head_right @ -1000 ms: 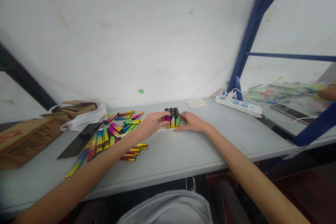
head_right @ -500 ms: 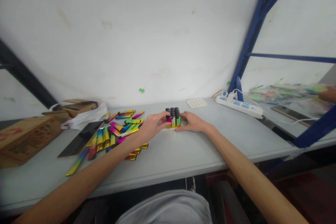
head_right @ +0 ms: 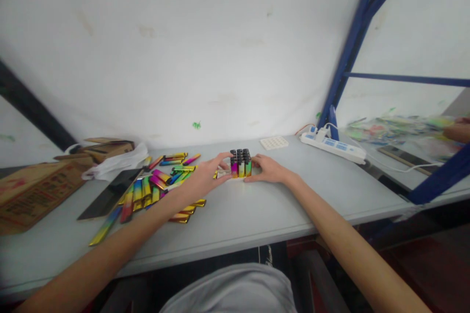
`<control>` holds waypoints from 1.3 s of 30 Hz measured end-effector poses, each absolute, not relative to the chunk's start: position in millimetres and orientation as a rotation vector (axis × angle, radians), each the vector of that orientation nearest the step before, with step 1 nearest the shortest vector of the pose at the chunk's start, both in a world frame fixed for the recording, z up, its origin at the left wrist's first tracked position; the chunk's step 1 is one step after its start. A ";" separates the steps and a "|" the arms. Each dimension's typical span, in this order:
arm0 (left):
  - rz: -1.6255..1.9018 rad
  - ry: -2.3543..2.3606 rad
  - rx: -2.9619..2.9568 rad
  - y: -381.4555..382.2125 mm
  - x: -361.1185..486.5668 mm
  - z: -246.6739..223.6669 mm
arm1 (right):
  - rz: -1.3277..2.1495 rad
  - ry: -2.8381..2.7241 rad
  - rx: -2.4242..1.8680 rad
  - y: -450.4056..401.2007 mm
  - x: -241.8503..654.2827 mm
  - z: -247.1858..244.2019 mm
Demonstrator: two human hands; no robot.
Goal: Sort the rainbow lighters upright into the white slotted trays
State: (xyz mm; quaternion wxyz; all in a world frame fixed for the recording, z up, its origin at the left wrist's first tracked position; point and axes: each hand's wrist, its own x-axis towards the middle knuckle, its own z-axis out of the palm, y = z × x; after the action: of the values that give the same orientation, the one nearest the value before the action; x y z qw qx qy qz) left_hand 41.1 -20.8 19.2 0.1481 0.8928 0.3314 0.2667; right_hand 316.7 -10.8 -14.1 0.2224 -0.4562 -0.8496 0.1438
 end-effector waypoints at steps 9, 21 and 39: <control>0.507 1.167 2.656 -60.0 -69.3 45.6 | 0.385 -2.357 -1.319 -11.3 316.0 -11.3; 0.533 1.200 2.643 -96.2 -115.9 7.0 | 0.412 -2.353 -1.295 -11.1 317.3 -12.8; 1.080 0.957 1.605 -32.2 -23.9 53.3 | 0.356 -2.369 -1.295 -9.3 316.9 -13.8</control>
State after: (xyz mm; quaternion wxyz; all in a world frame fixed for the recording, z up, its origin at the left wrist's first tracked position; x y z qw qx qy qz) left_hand -23.9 -32.2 53.3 0.4719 0.6556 0.3909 0.4413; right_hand 316.9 -9.3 -13.8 0.2077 -0.4652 -0.8510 0.1278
